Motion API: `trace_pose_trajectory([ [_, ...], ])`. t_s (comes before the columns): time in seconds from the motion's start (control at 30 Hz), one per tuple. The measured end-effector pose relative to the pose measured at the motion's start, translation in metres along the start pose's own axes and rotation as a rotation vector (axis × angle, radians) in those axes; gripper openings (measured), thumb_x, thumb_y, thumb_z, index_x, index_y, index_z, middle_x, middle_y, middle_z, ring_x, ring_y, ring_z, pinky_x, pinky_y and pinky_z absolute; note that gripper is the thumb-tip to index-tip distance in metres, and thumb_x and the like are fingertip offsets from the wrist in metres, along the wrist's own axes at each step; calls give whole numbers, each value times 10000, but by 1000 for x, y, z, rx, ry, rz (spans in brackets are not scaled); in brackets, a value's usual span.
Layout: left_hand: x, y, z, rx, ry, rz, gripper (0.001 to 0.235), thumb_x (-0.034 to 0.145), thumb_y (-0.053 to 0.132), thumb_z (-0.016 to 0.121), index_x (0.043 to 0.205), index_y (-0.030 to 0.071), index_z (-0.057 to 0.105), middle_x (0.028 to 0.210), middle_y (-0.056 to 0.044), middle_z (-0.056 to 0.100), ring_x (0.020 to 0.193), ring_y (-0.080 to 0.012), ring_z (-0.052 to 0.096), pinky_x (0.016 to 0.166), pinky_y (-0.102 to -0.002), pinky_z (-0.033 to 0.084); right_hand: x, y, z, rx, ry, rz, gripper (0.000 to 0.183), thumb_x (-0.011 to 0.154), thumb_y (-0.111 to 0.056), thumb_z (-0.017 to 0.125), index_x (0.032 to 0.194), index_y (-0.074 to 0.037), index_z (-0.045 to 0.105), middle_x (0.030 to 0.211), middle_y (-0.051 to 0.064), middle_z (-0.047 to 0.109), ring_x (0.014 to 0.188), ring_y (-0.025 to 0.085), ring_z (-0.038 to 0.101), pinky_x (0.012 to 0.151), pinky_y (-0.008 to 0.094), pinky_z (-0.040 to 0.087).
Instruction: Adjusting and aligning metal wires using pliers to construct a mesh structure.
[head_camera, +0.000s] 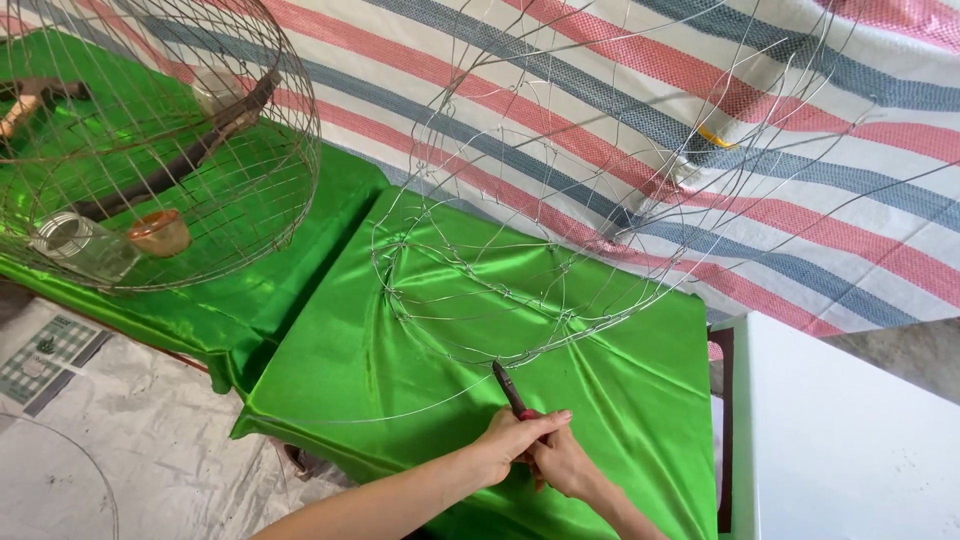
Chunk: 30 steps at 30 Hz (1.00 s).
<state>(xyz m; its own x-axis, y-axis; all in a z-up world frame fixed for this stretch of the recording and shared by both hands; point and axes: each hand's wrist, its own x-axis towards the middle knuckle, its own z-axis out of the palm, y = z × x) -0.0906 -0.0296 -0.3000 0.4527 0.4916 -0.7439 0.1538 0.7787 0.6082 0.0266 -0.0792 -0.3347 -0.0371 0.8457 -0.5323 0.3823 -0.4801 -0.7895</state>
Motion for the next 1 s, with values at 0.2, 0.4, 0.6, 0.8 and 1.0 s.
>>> trace_pose_trajectory([
  [0.2,17,1,-5,-111,27,-150,325,822,376,868,924,87,760,936,-97,786,860,-243,724,700,-335,625,7,-3,4,-31,15,0,299,1043,-161,435,1173,39,616,606,117,603,415,174,526,346,279,509],
  [0.4,11,0,-4,-57,106,-99,428,886,467,784,965,50,728,992,-151,793,873,-333,769,635,-459,667,13,2,7,34,42,38,222,964,-43,409,974,58,607,560,150,617,367,194,502,312,310,445],
  [0.6,10,-7,-1,97,232,-84,429,903,485,616,859,67,700,870,-79,765,773,-222,751,648,-331,663,15,5,10,-2,34,20,178,927,-46,474,854,20,622,542,106,605,359,173,480,294,299,435],
  [0.8,26,-16,-3,122,259,-71,392,955,402,556,745,82,637,740,-48,732,635,-191,706,560,-283,615,22,11,11,-105,31,78,216,964,-48,482,813,-3,629,570,81,625,384,166,497,317,302,458],
  [1.0,35,-19,-5,196,300,-90,414,948,446,540,759,99,664,753,-29,741,660,-168,689,593,-286,566,19,-4,11,-261,77,83,179,867,-121,499,795,-65,653,585,30,637,487,136,494,430,302,426],
])
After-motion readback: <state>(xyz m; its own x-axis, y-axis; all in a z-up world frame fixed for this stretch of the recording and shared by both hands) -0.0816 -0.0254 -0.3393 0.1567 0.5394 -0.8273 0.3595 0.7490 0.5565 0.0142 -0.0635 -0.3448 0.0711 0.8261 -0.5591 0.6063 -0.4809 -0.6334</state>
